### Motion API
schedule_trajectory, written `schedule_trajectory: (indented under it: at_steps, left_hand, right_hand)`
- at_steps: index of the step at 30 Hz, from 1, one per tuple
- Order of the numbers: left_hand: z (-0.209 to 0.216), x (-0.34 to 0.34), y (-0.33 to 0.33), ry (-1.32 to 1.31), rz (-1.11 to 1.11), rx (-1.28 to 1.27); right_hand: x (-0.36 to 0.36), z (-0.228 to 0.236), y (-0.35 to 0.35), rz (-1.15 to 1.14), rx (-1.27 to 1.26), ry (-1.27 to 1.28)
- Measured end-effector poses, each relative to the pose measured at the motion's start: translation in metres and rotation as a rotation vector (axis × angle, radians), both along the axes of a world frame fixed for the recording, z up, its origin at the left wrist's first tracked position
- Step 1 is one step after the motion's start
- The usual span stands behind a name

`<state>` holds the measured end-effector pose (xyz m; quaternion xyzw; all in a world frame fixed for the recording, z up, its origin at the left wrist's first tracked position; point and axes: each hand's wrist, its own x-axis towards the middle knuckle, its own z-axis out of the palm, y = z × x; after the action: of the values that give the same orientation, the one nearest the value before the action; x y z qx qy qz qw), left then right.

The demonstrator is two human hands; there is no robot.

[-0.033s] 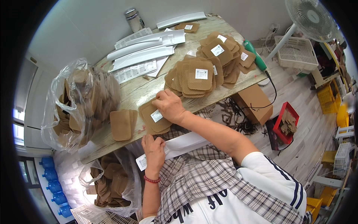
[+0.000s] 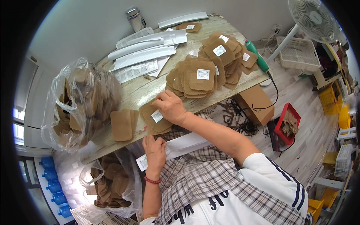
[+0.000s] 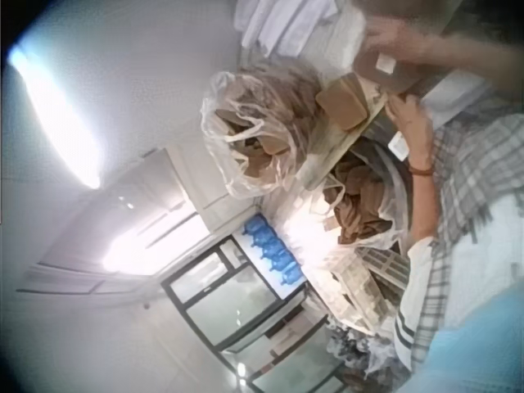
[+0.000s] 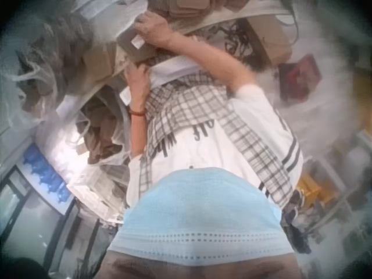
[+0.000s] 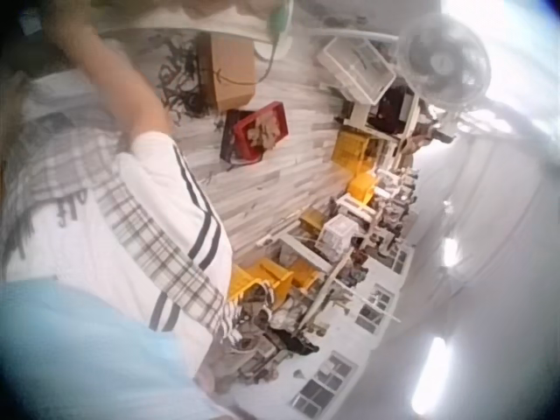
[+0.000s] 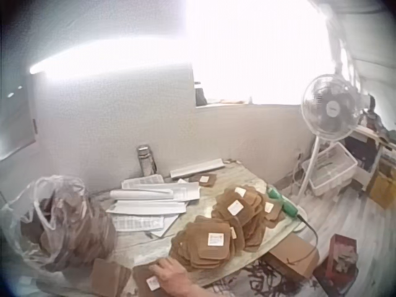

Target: The person applies adhesive labels to small brown textured pads. They peel each label from a sheet and press it onto a pad, then place the labeled pad into a growing stack on the table.

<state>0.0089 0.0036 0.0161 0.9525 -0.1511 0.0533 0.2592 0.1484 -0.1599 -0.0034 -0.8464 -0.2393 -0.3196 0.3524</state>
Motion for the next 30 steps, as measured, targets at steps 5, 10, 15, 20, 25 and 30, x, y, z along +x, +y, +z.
schedule_trajectory:
  at_steps: [5, 10, 15, 20, 25, 30]
  left_hand:
    - [0.000, 0.000, -0.001, -0.032, 0.049, -0.038]
    - [0.004, 0.000, -0.004, -0.029, 0.106, -0.086]
    - [0.008, -0.002, -0.005, -0.082, 0.107, 0.013]
    - [0.010, -0.003, -0.007, -0.115, 0.080, 0.003]
    - [0.011, 0.002, -0.009, -0.098, 0.003, 0.017]
    - [-0.003, 0.005, 0.000, -0.038, -0.033, 0.049]
  right_hand:
    - [-0.005, 0.003, 0.008, 0.107, 0.645, 0.479]
    - [-0.004, 0.009, -0.001, 0.007, 0.855, 0.455]
    - [0.008, 0.026, -0.033, -0.063, 0.934, 0.348]
    - [0.010, 0.045, -0.062, -0.068, 0.783, 0.500]
    - [-0.003, 0.026, -0.039, 0.134, 0.675, 0.634]
    - [-0.003, 0.054, -0.044, 0.451, 0.915, 0.915]
